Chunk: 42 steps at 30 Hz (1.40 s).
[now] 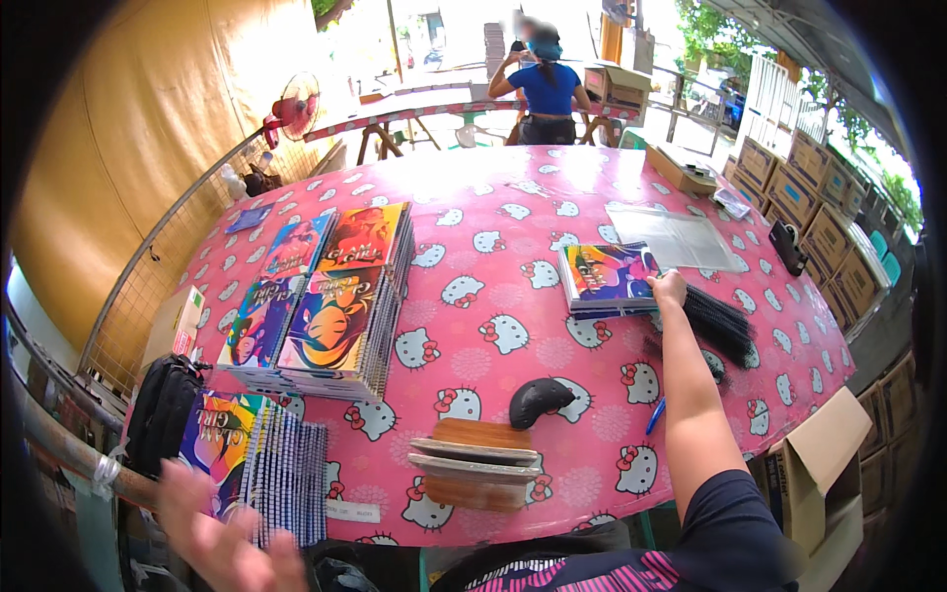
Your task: The person handles notebooks and plastic spiral coils on a table, inserting the coils through the punched holes and using a hand tool to finish the ends.
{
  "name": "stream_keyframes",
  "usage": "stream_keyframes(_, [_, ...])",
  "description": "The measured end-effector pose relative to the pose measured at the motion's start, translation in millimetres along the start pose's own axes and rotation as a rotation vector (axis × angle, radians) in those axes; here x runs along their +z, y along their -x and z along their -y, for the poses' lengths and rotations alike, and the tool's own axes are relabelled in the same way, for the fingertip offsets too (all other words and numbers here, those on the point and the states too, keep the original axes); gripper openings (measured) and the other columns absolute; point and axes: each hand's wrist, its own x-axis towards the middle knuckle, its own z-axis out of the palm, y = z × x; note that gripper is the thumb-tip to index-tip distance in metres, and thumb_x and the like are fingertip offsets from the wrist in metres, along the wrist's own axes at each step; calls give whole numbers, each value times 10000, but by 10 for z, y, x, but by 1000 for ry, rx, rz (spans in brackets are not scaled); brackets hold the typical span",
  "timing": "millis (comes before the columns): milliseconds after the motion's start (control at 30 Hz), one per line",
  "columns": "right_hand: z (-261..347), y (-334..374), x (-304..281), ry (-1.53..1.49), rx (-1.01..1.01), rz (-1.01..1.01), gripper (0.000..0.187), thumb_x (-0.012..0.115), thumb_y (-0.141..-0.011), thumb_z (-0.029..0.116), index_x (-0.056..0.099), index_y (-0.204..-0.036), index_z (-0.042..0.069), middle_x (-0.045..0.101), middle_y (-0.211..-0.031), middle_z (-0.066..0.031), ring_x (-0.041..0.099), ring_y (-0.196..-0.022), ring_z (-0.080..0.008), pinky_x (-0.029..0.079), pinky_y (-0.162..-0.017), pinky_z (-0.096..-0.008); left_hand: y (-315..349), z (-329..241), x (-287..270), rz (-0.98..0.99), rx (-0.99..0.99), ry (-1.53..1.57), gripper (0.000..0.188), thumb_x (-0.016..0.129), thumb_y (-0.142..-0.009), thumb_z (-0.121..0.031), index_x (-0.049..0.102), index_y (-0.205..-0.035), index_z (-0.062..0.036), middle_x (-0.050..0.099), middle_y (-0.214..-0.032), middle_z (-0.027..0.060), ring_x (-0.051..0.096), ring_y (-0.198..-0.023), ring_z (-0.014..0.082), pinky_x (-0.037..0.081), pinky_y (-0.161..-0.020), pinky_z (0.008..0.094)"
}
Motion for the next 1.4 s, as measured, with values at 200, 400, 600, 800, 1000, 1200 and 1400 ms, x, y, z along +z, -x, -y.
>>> stream_keyframes(200, [-258,-88,-310,33,-37,-67,386,776,-724,309,623,-939,27,669,-937,-169,642,-922,-334,503,-763,-436,425,-182,603,-110,-295,349,320,653,-823,-286,561,-1070,-105,445,-1283,140,399,-1239,300,296,-1044,492])
stream_keyframes(400, [542,859,-356,100,-849,-64,543,783,-690,333,546,-1115,93,523,-1184,-111,465,-1161,-292,409,-949,-435,616,-448,956,-172,-549,499,285,657,-819,-216,568,-1041,-61,461,-1269,129,431,-1188,255,330,-1021,408])
stream_keyframes(600, [810,980,-140,125,-1058,329,356,777,-687,232,636,-991,113,598,-1080,-54,534,-1111,-255,452,-939,-374,609,-544,1089,-161,-598,541,242,640,-803,-164,569,-1010,-63,462,-1256,123,428,-1184,249,347,-1001,395])
stream_keyframes(800, [934,867,-96,159,-1070,387,237,739,-666,109,689,-895,142,654,-976,-51,643,-935,-275,512,-817,-385,735,-366,1057,-176,-637,524,274,655,-807,-181,557,-1029,-55,437,-1261,125,423,-1186,251,347,-992,412])
stream_keyframes(1000, [919,708,-99,178,-1041,506,290,749,-669,145,701,-953,179,656,-1077,-50,633,-980,-274,502,-844,-373,721,-372,1149,-145,-571,571,325,686,-797,-223,569,-1058,-68,445,-1256,119,438,-1169,247,367,-974,399])
stream_keyframes(1200, [1054,786,-248,157,-991,571,291,743,-689,153,709,-975,199,665,-1089,-66,638,-976,-245,498,-844,-354,761,-345,1138,-122,-576,564,356,705,-785,-275,573,-1053,-80,453,-1250,114,448,-1152,241,381,-959,391])
stream_keyframes(1400, [983,620,-322,-64,-815,463,238,681,-759,108,695,-996,94,684,-959,-133,655,-923,-259,503,-788,-359,665,-439,1168,-143,-624,721,346,713,-778,-233,575,-1036,-50,462,-1224,145,470,-1143,267,397,-978,413])
